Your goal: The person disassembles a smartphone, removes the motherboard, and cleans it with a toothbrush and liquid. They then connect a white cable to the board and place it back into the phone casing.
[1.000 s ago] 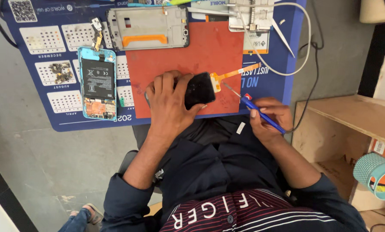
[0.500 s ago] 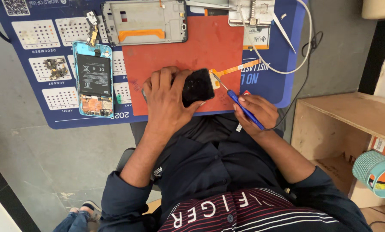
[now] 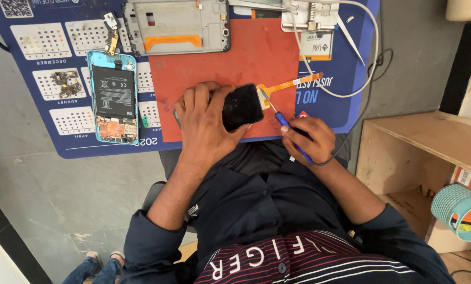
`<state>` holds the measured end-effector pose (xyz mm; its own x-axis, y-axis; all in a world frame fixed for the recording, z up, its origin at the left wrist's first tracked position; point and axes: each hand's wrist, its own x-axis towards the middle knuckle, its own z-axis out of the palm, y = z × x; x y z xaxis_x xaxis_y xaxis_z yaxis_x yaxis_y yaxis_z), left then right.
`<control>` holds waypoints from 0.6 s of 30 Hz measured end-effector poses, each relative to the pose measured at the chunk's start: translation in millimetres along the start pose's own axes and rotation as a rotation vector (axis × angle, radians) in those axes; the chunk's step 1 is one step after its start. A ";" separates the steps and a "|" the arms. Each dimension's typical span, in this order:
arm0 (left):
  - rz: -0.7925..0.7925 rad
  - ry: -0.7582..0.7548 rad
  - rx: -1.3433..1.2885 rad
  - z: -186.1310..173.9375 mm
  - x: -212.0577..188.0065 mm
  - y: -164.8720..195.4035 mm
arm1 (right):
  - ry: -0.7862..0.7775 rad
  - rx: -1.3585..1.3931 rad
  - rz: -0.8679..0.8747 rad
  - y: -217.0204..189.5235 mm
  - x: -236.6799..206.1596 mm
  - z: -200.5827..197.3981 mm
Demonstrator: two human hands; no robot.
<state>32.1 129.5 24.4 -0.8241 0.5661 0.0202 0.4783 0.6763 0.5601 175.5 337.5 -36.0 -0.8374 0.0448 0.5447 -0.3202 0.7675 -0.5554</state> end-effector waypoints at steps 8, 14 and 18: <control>-0.001 0.020 -0.018 2.0 0.7 -0.3 | -0.015 -0.031 -0.019 0.8 -0.9 0.3; -0.014 0.009 -0.028 0.8 -0.4 -0.1 | -0.014 -0.006 -0.027 0.0 1.5 0.8; -0.020 -0.002 -0.031 -0.2 -0.4 1.2 | -0.002 0.004 -0.038 1.6 -0.5 2.3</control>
<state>33.0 130.0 25.3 -0.8328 0.5536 0.0067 0.4521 0.6730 0.5854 174.4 337.2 -38.6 -0.8255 0.0147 0.5642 -0.3533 0.7662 -0.5367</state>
